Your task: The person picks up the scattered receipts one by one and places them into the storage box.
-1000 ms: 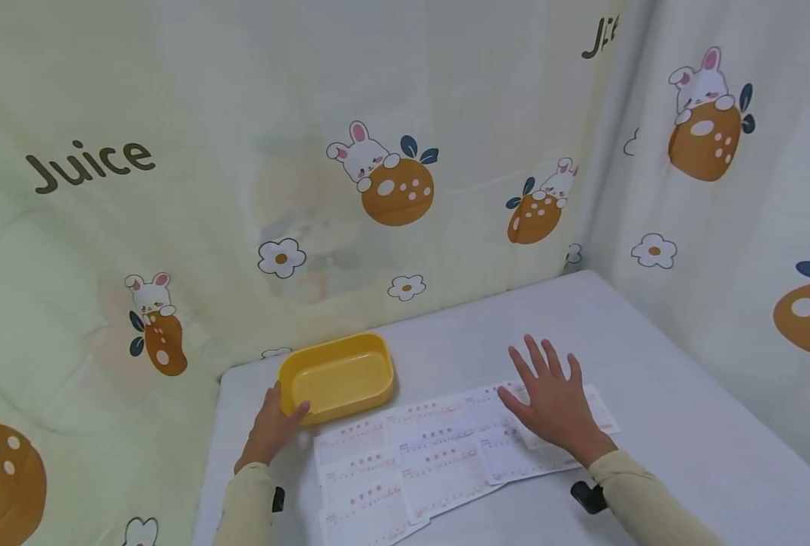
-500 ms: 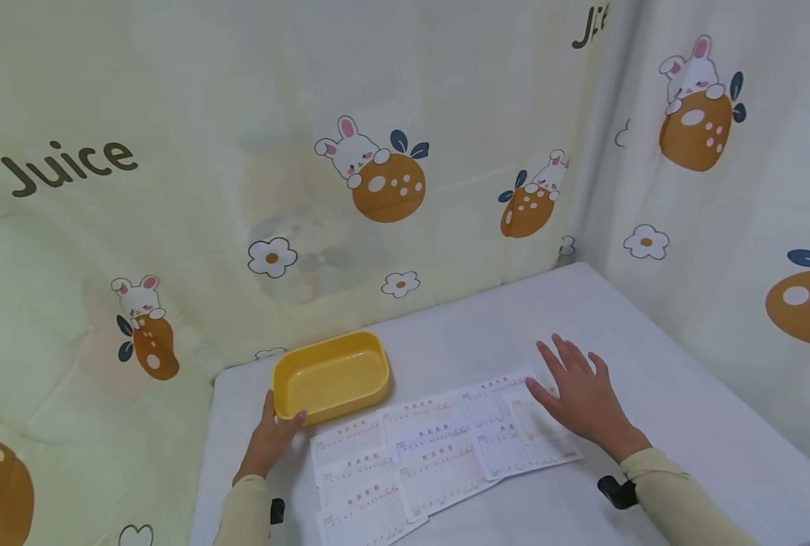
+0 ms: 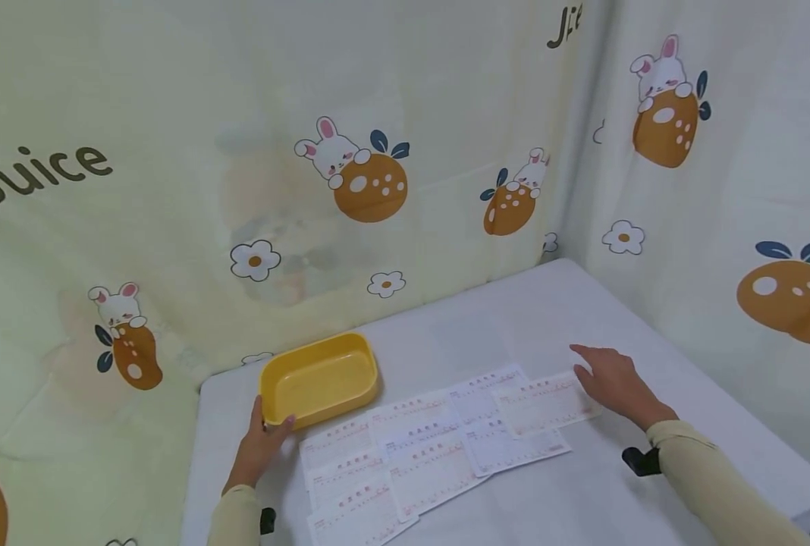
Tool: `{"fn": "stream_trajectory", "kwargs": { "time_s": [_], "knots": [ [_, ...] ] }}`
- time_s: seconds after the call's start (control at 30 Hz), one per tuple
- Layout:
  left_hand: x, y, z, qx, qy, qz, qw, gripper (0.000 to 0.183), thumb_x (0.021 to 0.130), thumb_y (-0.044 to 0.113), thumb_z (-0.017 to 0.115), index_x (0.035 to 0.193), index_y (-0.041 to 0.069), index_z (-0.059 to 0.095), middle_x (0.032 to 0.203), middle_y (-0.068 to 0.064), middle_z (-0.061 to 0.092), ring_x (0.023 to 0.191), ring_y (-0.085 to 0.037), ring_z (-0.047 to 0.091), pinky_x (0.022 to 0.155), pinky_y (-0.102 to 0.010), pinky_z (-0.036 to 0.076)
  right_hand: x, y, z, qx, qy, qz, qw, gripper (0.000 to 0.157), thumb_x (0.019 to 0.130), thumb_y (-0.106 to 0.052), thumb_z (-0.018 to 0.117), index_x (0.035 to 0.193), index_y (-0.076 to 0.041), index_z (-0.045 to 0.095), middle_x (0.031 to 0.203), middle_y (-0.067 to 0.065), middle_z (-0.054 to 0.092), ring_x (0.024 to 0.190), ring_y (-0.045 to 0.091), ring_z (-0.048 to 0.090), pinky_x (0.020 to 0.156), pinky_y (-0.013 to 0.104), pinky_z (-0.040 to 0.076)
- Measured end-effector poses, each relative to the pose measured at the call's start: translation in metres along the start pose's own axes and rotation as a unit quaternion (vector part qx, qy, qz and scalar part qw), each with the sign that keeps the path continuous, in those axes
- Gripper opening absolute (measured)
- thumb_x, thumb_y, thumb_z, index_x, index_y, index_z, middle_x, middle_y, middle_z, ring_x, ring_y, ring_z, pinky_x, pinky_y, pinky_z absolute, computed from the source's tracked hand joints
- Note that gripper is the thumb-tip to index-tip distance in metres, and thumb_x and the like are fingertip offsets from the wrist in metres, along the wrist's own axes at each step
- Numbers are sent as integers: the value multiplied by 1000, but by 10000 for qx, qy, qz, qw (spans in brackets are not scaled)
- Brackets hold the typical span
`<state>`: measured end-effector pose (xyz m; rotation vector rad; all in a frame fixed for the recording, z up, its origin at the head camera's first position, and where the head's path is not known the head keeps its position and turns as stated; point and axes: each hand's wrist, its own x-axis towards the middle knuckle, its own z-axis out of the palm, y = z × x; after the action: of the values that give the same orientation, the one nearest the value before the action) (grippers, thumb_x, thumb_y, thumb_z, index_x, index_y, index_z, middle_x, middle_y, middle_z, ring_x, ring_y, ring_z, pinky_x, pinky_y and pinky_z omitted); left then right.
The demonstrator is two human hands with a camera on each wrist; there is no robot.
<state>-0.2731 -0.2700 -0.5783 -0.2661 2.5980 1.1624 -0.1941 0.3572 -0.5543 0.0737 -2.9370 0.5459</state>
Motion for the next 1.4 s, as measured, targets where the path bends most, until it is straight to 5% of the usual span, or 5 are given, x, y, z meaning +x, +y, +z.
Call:
{"fn": "stream_trajectory", "kwargs": {
  "time_s": [0.3,0.67,0.87,1.23,1.4],
  "knots": [
    [-1,0,-3,2,-64,-69,10000,115,100,70,59,171,17,-14,172,-34,9,152,-64,15,118,-77,18,16,30,6,734,-516,250,9957,39,100,0,64,137,13,60,125,37,67,118,58,62,91,73,49],
    [3,-5,0,-24,-62,-210,9998,112,102,67,60,171,18,-12,172,-33,9,153,-62,14,119,-77,16,20,64,38,1915,-1021,977,9713,38,101,-6,63,127,20,59,116,32,66,107,46,61,95,61,52],
    [2,-3,-3,-53,-8,-128,9999,114,100,68,61,172,18,-11,172,-31,11,154,-62,14,120,-76,17,22,61,44,1958,-1159,1429,9632,40,101,-16,68,127,13,60,116,29,64,108,46,59,94,67,47],
    [4,-3,-3,-77,80,-214,9997,112,101,68,60,172,22,-13,174,-29,10,153,-62,15,118,-77,17,24,60,57,1321,-847,1456,9768,34,95,-26,77,111,2,68,113,27,62,105,48,53,83,65,38],
    [4,-2,-1,-103,99,-291,9995,110,101,67,61,172,23,-12,174,-29,10,154,-61,14,119,-76,16,17,62,58,1663,-782,1475,9718,24,99,-21,73,103,2,67,108,25,60,103,47,51,86,69,34]
  ]
}}
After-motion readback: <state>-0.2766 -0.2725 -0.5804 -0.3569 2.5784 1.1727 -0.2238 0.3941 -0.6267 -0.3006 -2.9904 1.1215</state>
